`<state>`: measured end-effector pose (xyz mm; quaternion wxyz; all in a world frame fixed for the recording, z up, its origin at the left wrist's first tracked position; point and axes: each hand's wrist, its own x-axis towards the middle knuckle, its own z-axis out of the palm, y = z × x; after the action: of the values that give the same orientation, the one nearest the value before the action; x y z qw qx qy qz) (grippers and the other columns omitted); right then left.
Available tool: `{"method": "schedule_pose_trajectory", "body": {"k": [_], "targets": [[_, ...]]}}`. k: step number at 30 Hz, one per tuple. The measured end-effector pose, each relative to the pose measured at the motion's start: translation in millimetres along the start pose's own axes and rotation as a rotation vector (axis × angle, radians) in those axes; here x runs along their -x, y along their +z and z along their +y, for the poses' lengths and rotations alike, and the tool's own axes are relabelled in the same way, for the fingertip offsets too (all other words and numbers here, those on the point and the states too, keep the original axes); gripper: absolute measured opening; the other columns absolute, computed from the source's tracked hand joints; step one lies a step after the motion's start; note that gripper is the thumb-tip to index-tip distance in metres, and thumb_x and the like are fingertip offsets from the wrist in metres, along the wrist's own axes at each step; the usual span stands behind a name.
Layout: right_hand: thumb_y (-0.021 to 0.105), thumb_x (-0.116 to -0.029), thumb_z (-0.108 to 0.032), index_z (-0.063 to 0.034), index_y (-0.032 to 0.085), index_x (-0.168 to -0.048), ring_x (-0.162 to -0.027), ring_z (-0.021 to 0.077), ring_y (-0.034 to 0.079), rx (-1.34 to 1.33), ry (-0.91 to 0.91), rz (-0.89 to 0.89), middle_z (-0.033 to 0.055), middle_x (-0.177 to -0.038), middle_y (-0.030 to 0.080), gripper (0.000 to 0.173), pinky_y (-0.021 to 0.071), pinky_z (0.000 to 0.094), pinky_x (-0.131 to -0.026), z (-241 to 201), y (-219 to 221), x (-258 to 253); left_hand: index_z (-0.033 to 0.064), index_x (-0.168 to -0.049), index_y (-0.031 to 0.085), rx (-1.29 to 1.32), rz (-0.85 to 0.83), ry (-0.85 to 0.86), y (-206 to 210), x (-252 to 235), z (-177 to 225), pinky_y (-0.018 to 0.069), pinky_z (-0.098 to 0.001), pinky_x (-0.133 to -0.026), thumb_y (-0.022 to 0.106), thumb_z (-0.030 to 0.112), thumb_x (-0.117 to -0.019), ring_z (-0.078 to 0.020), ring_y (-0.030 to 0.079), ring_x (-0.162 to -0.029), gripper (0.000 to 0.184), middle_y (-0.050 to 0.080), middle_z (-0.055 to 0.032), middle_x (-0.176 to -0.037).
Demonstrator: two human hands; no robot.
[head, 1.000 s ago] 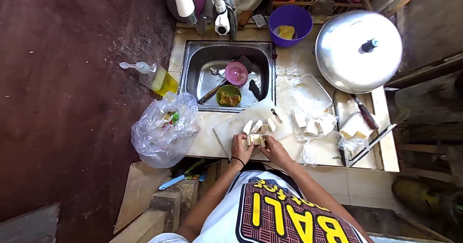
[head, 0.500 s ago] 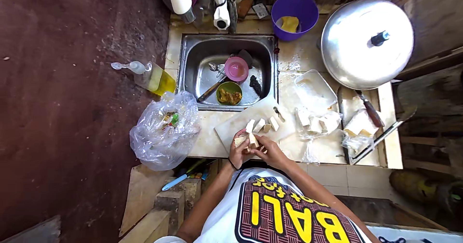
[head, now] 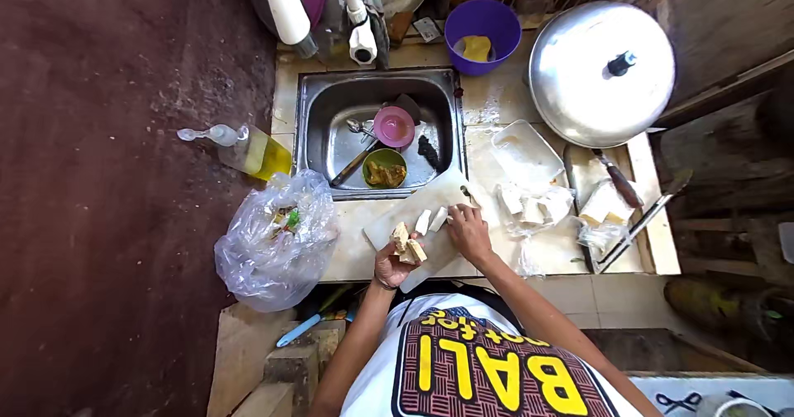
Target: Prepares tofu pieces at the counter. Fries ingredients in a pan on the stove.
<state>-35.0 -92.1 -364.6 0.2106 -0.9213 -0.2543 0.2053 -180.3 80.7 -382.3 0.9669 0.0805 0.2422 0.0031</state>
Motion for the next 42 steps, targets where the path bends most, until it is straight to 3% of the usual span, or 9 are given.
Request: {"method": "schedule_pose_trajectory", "body": {"k": [2, 5, 10, 14, 23, 29, 35, 38, 42], "targets": [[0.061, -0.0945, -0.01, -0.0035, 0.062, -0.139, -0.126, 0.0496, 0.056, -0.025, -0.034, 0.063, 0.0277, -0.137, 0.06, 0.045, 0.0519, 0.0619, -0.089, 4, 5, 2, 0.0184, -0.125, 0.063, 0.049, 0.002, 0.029, 2, -2, 2, 0.0636, -0.0394, -0.063, 0.084, 0.029, -0.0733, -0.0321, 0.076, -0.09, 0.057, 0.073, -0.0163, -0.112], [0.064, -0.0915, -0.015, -0.0034, 0.064, -0.137, -0.119, 0.0471, 0.059, -0.108, 0.009, 0.115, 0.027, -0.131, 0.062, 0.047, 0.0527, 0.0588, -0.085, 8, 5, 5, 0.0157, -0.135, 0.05, -0.035, 0.134, 0.067, 10, -6, 11, 0.0634, -0.0386, -0.063, 0.061, 0.023, -0.0896, -0.0324, 0.075, -0.094, 0.047, 0.07, -0.0178, -0.126], [0.062, -0.0916, -0.022, -0.0014, 0.06, -0.138, -0.117, 0.0428, 0.059, -0.387, 0.184, 0.042, 0.0277, -0.131, 0.06, 0.051, 0.0495, 0.0559, -0.096, 8, -6, -3, 0.0172, -0.145, 0.042, -0.205, 0.311, 0.056, 20, -12, 23, 0.0621, -0.0451, -0.078, 0.038, 0.019, -0.1008, -0.0339, 0.07, -0.11, 0.044, 0.062, -0.017, -0.138], [0.056, -0.0955, -0.01, 0.0047, 0.055, -0.136, -0.092, 0.0196, 0.063, -0.851, 0.257, -0.008, 0.0182, -0.109, 0.065, 0.043, 0.0528, 0.0354, -0.083, 2, -4, -9, 0.018, -0.147, 0.045, -0.234, 0.331, 0.034, 22, -11, 16, 0.0618, -0.0443, -0.079, 0.046, 0.02, -0.0986, -0.0322, 0.069, -0.11, 0.048, 0.063, -0.0164, -0.137], [0.056, -0.0935, -0.012, 0.003, 0.051, -0.142, -0.104, 0.024, 0.067, -0.834, 0.221, -0.145, 0.0216, -0.12, 0.066, 0.051, 0.0548, 0.0405, -0.09, -21, 6, -18, 0.0178, -0.148, 0.046, -0.258, 0.394, -0.009, 36, -13, 10, 0.0599, -0.044, -0.083, 0.041, 0.018, -0.1042, -0.0292, 0.068, -0.107, 0.044, 0.064, -0.0151, -0.13], [0.066, -0.0969, -0.02, 0.0025, 0.049, -0.143, -0.116, 0.0258, 0.064, -0.893, 0.261, -0.1, 0.0238, -0.132, 0.062, 0.054, 0.0535, 0.0421, -0.098, -33, 11, -18, 0.0178, -0.149, 0.044, -0.16, 0.328, 0.003, 23, -8, 6, 0.062, -0.0396, -0.072, 0.039, 0.026, -0.103, -0.0278, 0.072, -0.099, 0.047, 0.062, -0.0162, -0.138], [0.074, -0.0907, -0.013, 0.0029, 0.049, -0.143, -0.106, 0.0239, 0.066, -1.033, 0.355, -0.119, 0.0231, -0.13, 0.061, 0.06, 0.0574, 0.0382, -0.087, -41, 18, -18, 0.0172, -0.145, 0.049, -0.097, 0.347, 0.024, 16, 1, 6, 0.0625, -0.04, -0.07, 0.038, 0.028, -0.1034, -0.0283, 0.073, -0.095, 0.044, 0.066, -0.016, -0.131], [0.078, -0.0883, -0.014, 0.0042, 0.056, -0.136, -0.095, 0.023, 0.069, -1.018, 0.359, -0.203, 0.0213, -0.119, 0.066, 0.056, 0.0591, 0.038, -0.079, -44, 22, -19, 0.0145, -0.139, 0.053, -0.054, 0.388, 0.052, 10, 10, 9, 0.0628, -0.0395, -0.065, 0.035, 0.029, -0.1041, -0.0283, 0.074, -0.087, 0.042, 0.069, -0.0169, -0.122], [0.079, -0.0876, -0.018, -0.0016, 0.064, -0.128, -0.1, 0.0216, 0.07, -0.89, 0.23, -0.258, 0.0162, -0.116, 0.07, 0.046, 0.0586, 0.041, -0.086, -50, 28, -18, 0.0127, -0.133, 0.055, -0.013, 0.402, 0.08, 4, 19, 9, 0.0621, -0.0374, -0.062, 0.032, 0.03, -0.1043, -0.0264, 0.074, -0.084, 0.041, 0.07, -0.0159, -0.119]]}}
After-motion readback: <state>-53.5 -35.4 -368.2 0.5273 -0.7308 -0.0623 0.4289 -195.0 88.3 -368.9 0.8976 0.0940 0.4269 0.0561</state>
